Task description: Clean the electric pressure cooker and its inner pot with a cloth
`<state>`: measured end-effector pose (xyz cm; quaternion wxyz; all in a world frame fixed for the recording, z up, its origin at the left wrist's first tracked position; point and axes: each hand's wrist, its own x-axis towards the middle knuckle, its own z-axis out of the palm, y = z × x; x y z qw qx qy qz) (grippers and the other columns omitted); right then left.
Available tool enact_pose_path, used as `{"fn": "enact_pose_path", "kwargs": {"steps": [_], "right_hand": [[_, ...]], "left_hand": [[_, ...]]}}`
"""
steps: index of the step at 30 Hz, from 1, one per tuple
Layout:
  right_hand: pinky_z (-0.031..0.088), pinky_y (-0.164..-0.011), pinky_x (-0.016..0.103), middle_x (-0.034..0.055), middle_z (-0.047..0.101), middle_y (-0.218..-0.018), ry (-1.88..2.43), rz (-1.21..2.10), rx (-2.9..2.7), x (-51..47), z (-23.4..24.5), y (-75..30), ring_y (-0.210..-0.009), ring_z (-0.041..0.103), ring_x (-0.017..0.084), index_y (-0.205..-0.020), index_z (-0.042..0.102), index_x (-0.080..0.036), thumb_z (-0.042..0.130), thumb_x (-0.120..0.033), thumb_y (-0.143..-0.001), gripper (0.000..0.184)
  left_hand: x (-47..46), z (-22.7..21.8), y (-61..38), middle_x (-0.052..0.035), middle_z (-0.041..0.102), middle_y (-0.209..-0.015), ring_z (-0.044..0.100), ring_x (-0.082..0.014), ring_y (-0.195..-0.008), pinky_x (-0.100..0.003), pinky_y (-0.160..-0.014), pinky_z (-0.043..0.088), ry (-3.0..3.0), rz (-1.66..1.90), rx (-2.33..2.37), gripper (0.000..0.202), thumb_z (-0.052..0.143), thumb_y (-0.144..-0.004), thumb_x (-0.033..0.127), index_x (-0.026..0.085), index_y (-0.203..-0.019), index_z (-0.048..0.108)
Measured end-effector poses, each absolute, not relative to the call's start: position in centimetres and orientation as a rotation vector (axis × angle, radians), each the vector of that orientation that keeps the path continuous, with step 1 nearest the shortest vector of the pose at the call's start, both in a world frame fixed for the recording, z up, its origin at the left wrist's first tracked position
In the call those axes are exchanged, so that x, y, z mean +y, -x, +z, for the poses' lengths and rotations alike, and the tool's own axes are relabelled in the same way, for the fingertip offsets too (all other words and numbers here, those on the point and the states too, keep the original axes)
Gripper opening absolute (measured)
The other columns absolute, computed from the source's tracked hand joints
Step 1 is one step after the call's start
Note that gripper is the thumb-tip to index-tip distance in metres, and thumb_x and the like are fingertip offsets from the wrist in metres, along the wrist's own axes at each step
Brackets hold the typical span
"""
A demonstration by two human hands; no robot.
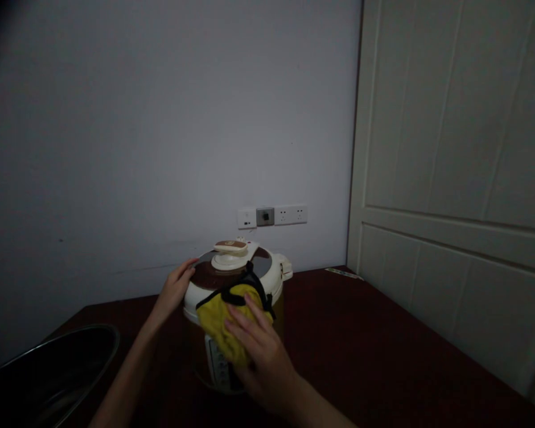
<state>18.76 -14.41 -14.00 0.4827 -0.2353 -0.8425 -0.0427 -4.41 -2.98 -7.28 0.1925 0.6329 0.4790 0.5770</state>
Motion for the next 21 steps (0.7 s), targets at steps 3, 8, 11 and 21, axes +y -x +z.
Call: {"fn": "enact_pose_path", "kwargs": {"steps": [3, 8, 11, 21], "right_hand": [[0.038, -0.105, 0.049, 0.0085, 0.048, -0.138, 0.478, -0.129, -2.179, -14.8, -12.8, -18.4, -0.138, 0.023, 0.027, -0.138, 0.038, -0.020, 0.052, -0.015, -0.080, 0.059], [0.041, -0.103, 0.047, 0.0105, 0.052, -0.134, 0.345, -0.149, -2.159, -14.5, -10.0, -18.0, -0.133, 0.035, 0.025, -0.138, 0.037, -0.020, 0.051, -0.015, -0.083, 0.057], [0.046, -0.098, 0.041, 0.0128, 0.057, -0.127, 0.293, -0.125, -1.994, -14.0, -8.4, -17.8, -0.120, 0.050, 0.023, -0.134, 0.043, -0.021, 0.054, -0.015, -0.084, 0.052], [0.053, -0.074, 0.029, 0.0053, 0.057, -0.093, 0.526, 0.249, -1.510, -13.3, -5.8, -18.3, -0.089, 0.058, 0.019, -0.090, 0.068, -0.022, 0.058, -0.030, -0.084, 0.015]], "left_hand": [[-3.2, -6.7, 5.0, -0.0130, 0.067, -0.110, 0.061, -0.0250, -0.104, -0.037, -0.092, 0.045, -1.609, 1.608, 1.272, 0.048, 0.053, -0.072, 0.039, 0.012, -0.110, 0.062], [-7.0, -4.5, 5.1, -0.0113, 0.062, -0.122, 0.054, -0.0249, -0.116, -0.036, -0.100, 0.039, -1.676, 1.781, 1.103, 0.041, 0.054, -0.078, 0.042, 0.014, -0.107, 0.065], [-10.8, -3.3, 4.0, -0.0133, 0.066, -0.113, 0.059, -0.0263, -0.109, -0.038, -0.096, 0.043, -1.850, 1.633, 0.879, 0.044, 0.053, -0.081, 0.045, 0.014, -0.110, 0.063], [-13.7, 0.4, -0.5, -0.0016, 0.066, -0.079, 0.058, -0.0151, -0.072, -0.027, -0.065, 0.045, -2.381, 0.988, 1.164, 0.020, 0.062, -0.072, 0.029, 0.017, -0.086, 0.067]]}}
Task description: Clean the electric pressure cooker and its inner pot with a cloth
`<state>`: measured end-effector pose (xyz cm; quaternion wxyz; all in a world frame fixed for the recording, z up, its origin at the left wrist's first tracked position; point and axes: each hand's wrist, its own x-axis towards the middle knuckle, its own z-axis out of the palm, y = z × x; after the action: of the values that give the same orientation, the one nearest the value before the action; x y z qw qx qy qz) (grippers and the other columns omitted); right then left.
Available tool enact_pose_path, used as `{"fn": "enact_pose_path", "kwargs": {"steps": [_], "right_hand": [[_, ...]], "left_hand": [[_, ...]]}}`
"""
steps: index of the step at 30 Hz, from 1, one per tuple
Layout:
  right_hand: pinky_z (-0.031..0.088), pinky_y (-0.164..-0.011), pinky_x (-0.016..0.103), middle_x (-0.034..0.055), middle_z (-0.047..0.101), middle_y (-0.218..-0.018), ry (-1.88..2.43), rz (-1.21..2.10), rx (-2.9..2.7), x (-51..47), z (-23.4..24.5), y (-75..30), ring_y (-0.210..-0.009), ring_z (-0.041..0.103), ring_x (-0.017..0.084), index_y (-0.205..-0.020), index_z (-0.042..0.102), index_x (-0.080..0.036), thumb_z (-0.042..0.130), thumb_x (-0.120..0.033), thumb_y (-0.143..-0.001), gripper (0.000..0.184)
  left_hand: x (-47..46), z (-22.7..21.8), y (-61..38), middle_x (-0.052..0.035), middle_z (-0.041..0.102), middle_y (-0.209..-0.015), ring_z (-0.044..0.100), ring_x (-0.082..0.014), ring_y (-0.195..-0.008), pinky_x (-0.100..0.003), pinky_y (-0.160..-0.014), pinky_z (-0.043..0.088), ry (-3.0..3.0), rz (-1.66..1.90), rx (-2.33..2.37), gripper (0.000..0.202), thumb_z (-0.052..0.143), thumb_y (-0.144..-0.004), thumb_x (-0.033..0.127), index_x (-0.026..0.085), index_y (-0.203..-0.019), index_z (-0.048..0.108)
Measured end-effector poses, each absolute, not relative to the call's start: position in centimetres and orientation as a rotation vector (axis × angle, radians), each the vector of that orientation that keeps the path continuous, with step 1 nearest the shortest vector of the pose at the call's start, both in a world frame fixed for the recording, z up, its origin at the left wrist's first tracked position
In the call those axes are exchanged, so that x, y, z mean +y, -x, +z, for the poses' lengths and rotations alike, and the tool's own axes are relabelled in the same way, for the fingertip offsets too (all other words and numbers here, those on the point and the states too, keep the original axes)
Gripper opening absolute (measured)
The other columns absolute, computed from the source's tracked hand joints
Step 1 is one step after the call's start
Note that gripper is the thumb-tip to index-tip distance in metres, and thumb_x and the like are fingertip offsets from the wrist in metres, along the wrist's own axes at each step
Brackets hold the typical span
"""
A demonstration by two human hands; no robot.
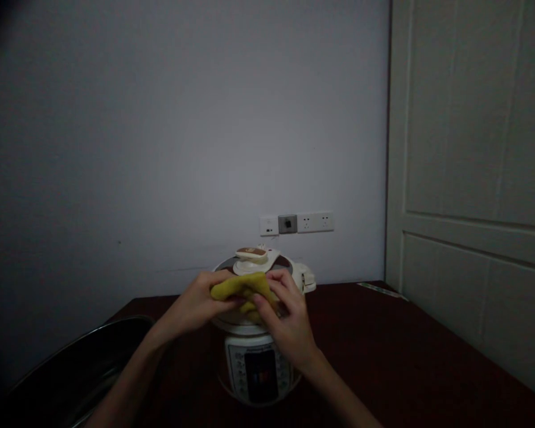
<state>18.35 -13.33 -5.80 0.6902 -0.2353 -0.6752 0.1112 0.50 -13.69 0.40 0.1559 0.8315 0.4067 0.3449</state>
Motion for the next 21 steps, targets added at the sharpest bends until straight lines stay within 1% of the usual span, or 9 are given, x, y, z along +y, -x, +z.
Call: {"fn": "enact_pose_path", "kwargs": {"steps": [2, 4, 8, 10, 12, 13, 16, 18, 21], "right_hand": [[0.055, -0.074, 0.031, 0.0066, 0.056, -0.102, 0.490, 0.372, -1.473, -12.9, -5.8, -19.3, -0.093, 0.058, 0.019, -0.102, 0.066, -0.023, 0.049, -0.033, -0.089, 0.024], [0.056, -0.073, 0.032, 0.0069, 0.054, -0.108, 0.523, 0.393, -1.437, -12.2, -5.7, -20.8, -0.095, 0.058, 0.019, -0.106, 0.065, -0.024, 0.046, -0.033, -0.090, 0.027], [0.053, -0.083, 0.035, 0.0066, 0.055, -0.109, 0.729, 0.202, -1.431, -9.2, -5.7, -24.3, -0.104, 0.055, 0.020, -0.100, 0.067, -0.024, 0.055, -0.034, -0.084, 0.022], [0.050, -0.090, 0.040, 0.0075, 0.056, -0.110, 0.804, 0.168, -1.441, -7.1, -6.3, -25.8, -0.106, 0.055, 0.021, -0.101, 0.066, -0.023, 0.055, -0.034, -0.082, 0.025], [0.047, -0.093, 0.045, 0.0089, 0.058, -0.112, 0.879, 0.146, -1.445, -4.9, -7.4, -26.9, -0.106, 0.055, 0.023, -0.103, 0.065, -0.022, 0.054, -0.036, -0.081, 0.029], [0.045, -0.095, 0.046, 0.0095, 0.059, -0.113, 0.907, 0.127, -1.442, -4.0, -7.9, -27.2, -0.105, 0.056, 0.024, -0.104, 0.065, -0.021, 0.054, -0.037, -0.081, 0.030], [0.041, -0.098, 0.047, 0.0104, 0.062, -0.113, 0.913, 0.032, -1.415, -2.0, -9.4, -27.5, -0.107, 0.056, 0.024, -0.104, 0.064, -0.020, 0.051, -0.037, -0.082, 0.031], [0.040, -0.099, 0.046, 0.0109, 0.063, -0.114, 0.900, -0.006, -1.400, -1.3, -10.1, -27.3, -0.108, 0.056, 0.024, -0.103, 0.064, -0.020, 0.049, -0.037, -0.083, 0.031], [0.040, -0.099, 0.046, 0.0122, 0.063, -0.116, 0.933, 0.051, -1.399, -0.7, -10.9, -26.8, -0.110, 0.056, 0.025, -0.106, 0.063, -0.018, 0.048, -0.041, -0.083, 0.036]], "left_hand": [[-13.0, 2.5, -0.1, 0.0004, 0.060, -0.066, 0.053, -0.0127, -0.063, -0.024, -0.058, 0.041, -2.435, 1.073, 1.325, 0.014, 0.059, -0.072, 0.028, 0.015, -0.072, 0.063], [-12.0, 5.4, 0.9, 0.0011, 0.056, -0.063, 0.049, -0.0122, -0.061, -0.024, -0.055, 0.037, -2.491, 1.224, 1.513, 0.014, 0.057, -0.069, 0.028, 0.014, -0.071, 0.060], [-7.2, 11.2, 3.2, -0.0026, 0.060, -0.076, 0.052, -0.0144, -0.067, -0.025, -0.059, 0.038, -2.595, 1.297, 1.817, 0.020, 0.056, -0.068, 0.027, 0.014, -0.082, 0.059], [-3.3, 12.4, 3.9, -0.0062, 0.062, -0.083, 0.054, -0.0168, -0.071, -0.026, -0.060, 0.038, -2.615, 1.316, 1.949, 0.031, 0.056, -0.068, 0.026, 0.014, -0.096, 0.057], [1.0, 11.9, 4.2, -0.0079, 0.064, -0.086, 0.056, -0.0183, -0.073, -0.026, -0.061, 0.038, -2.665, 1.244, 1.920, 0.042, 0.054, -0.069, 0.024, 0.014, -0.110, 0.053], [3.0, 11.1, 4.1, -0.0082, 0.065, -0.089, 0.057, -0.0186, -0.074, -0.026, -0.063, 0.039, -2.695, 1.142, 1.852, 0.044, 0.054, -0.069, 0.024, 0.014, -0.112, 0.053], [7.7, 7.2, 3.5, -0.0074, 0.066, -0.086, 0.057, -0.0197, -0.078, -0.027, -0.068, 0.040, -2.587, 0.682, 1.577, 0.029, 0.056, -0.064, 0.020, 0.012, -0.092, 0.063], [9.3, 4.2, 2.8, -0.0052, 0.066, -0.077, 0.057, -0.0180, -0.071, -0.026, -0.065, 0.042, -2.524, 0.560, 1.500, 0.021, 0.056, -0.064, 0.022, 0.013, -0.080, 0.065], [10.1, 0.5, 1.9, -0.0060, 0.067, -0.080, 0.057, -0.0162, -0.068, -0.026, -0.063, 0.043, -2.402, 0.540, 1.290, 0.028, 0.057, -0.067, 0.027, 0.012, -0.088, 0.067]]}}
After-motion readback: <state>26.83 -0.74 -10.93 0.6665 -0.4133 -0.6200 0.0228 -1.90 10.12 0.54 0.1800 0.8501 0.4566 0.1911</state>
